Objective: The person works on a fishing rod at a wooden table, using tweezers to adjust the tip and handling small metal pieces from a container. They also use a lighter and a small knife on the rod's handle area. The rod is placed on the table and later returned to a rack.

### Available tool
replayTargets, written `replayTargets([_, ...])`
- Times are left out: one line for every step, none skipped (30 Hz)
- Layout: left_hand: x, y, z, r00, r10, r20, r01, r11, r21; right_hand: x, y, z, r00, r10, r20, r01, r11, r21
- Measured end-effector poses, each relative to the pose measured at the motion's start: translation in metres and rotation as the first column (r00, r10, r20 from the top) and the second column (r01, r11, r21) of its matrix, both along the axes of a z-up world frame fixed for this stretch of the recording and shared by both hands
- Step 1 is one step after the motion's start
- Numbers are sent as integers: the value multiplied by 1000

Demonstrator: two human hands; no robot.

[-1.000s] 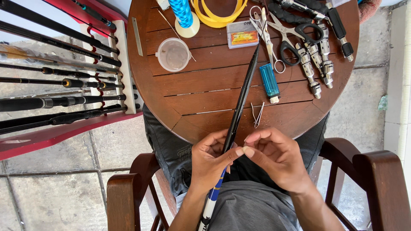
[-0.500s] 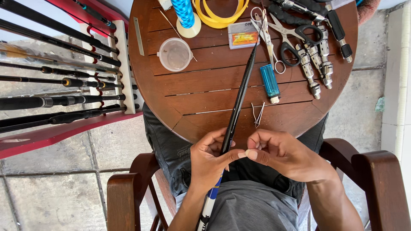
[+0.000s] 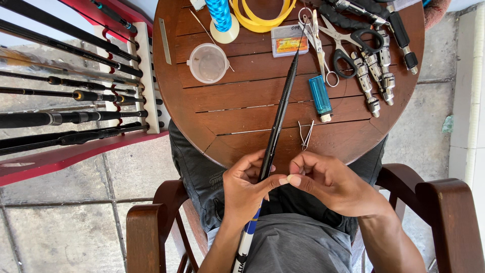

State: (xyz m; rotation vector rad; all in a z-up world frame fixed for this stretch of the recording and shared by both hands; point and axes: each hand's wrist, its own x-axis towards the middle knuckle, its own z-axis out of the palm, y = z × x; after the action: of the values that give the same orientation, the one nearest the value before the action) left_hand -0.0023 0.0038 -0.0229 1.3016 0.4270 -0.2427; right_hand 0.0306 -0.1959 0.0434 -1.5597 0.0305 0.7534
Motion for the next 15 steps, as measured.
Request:
replayTargets([0, -1, 0, 1000, 1, -1, -1, 1000, 0, -1, 0, -1, 1000, 1, -1, -1, 1000, 0])
replayTargets([-1, -1, -1, 1000, 0, -5, 0, 1000, -4, -1, 0, -1, 1000, 8, 4, -8, 1000, -5])
replayTargets([-1, -2, -1, 1000, -3, -8, 3, 1000, -8, -2, 0, -2, 1000, 12, 10, -12, 1000, -9])
replayTargets([-1, -2, -2, 1000, -4, -8, 4, 1000, -8, -2, 0, -3, 1000, 11, 11, -11, 1000, -9])
replayTargets([-1, -2, -2, 1000, -7, -6, 7, 1000, -6, -3, 0, -3, 1000, 8, 19, -8, 1000, 2])
replayTargets([-1, -2, -3, 1000, -10, -4, 10, 1000, -4, -4, -1, -4, 1000, 4, 27, -5, 1000, 13])
replayTargets([0, -2, -3, 1000, -12, -4, 11, 1000, -3, -6, -2, -8, 1000, 3, 27, -4, 1000, 13])
replayTargets([0, -1, -4, 1000, -27, -13, 27, 999, -17, -9, -3, -12, 1000, 1, 18, -2, 1000, 24])
replayTargets([1, -1, -4, 999, -42, -21, 41, 999, -32, -11, -4, -16, 1000, 1, 10, -1, 999, 34])
replayTargets([2, 0, -3, 999, -42, -20, 41, 999, -32, -10, -5, -13, 1000, 1, 11, -1, 999, 34])
replayTargets([2, 0, -1, 998, -51, -24, 49, 997, -64, -8, -6, -11, 999, -23, 34, 19, 994, 110])
replayTargets([3, 0, 0, 998, -60, -28, 57, 994, -95, -6, -8, -8, 997, -49, 56, 37, 982, 185])
replayTargets([3, 0, -2, 998, -58, -29, 55, 994, -96, -8, -9, -16, 997, -46, 55, 35, 982, 185])
replayTargets([3, -1, -4, 998, -30, -56, 20, 986, -167, -10, -10, -24, 987, -159, -30, 161, 943, 292])
replayTargets([5, -1, -6, 997, -5, -79, -14, 972, -235, -12, -10, -32, 958, -260, -121, 286, 877, 386])
